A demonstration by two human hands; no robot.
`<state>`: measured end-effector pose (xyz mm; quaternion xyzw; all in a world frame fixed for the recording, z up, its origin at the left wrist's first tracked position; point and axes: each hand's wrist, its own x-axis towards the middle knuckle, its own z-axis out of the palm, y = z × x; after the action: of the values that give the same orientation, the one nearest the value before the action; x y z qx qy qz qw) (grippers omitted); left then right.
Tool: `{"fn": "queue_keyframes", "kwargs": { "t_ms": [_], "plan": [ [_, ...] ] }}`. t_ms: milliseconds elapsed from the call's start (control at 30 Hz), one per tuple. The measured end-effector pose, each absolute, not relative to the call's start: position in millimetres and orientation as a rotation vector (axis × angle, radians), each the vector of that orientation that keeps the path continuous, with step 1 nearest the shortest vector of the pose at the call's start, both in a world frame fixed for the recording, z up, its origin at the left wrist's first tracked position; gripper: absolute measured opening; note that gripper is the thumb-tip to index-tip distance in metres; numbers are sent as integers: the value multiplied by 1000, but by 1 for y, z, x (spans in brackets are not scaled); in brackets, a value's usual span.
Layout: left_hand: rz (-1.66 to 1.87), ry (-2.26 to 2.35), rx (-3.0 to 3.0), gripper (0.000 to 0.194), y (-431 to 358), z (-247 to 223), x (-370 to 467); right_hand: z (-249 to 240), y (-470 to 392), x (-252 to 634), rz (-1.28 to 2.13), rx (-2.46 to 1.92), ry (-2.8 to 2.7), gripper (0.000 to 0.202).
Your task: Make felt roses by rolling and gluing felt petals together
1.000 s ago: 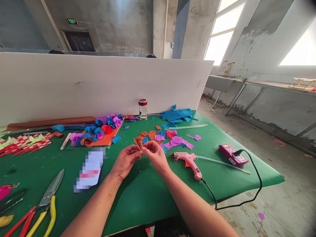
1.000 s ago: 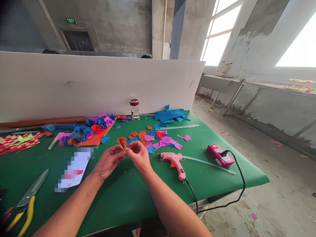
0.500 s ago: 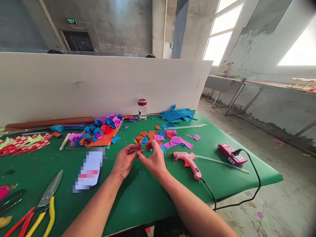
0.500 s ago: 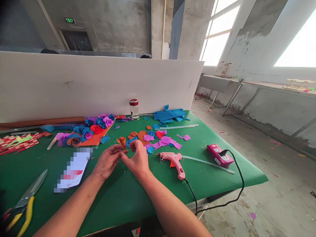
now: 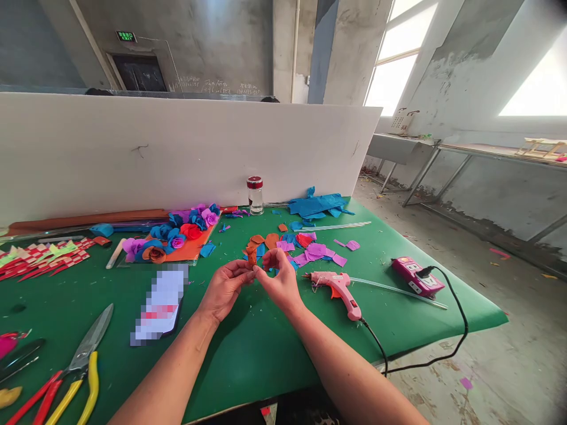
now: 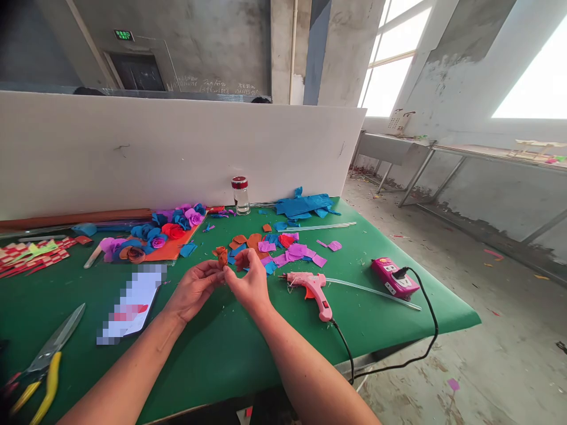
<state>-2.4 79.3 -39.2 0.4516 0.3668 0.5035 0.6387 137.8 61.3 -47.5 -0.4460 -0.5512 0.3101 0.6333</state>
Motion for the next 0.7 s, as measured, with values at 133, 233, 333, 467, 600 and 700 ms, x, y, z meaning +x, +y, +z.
{"fn": "queue_keyframes", "kwargs": {
  "t_ms": [133, 233, 333, 467, 600, 700],
  "plan": [
    [1096, 770, 1012, 20, 79, -39, -5, -49, 64, 140, 863, -947, -1203, 22],
    [1074, 666, 967, 21, 81, -40, -9, -44, 64, 142, 1054, -842, -1145, 30],
    [1089, 632, 998, 19, 82, -39, -15, -38, 62, 144, 1183, -759, -1161, 32],
    [1146, 731, 1238, 16, 81, -33, -23, -36, 61, 147, 1123, -723, -1251, 32],
    [1139, 783, 1444, 18, 76, -26, -30, -40, 64, 152, 1013, -744, -1359, 30],
    [1110, 773, 1494, 16, 74, -22, -33, -40, 64, 155, 980, -760, -1420, 22]
  ]
}}
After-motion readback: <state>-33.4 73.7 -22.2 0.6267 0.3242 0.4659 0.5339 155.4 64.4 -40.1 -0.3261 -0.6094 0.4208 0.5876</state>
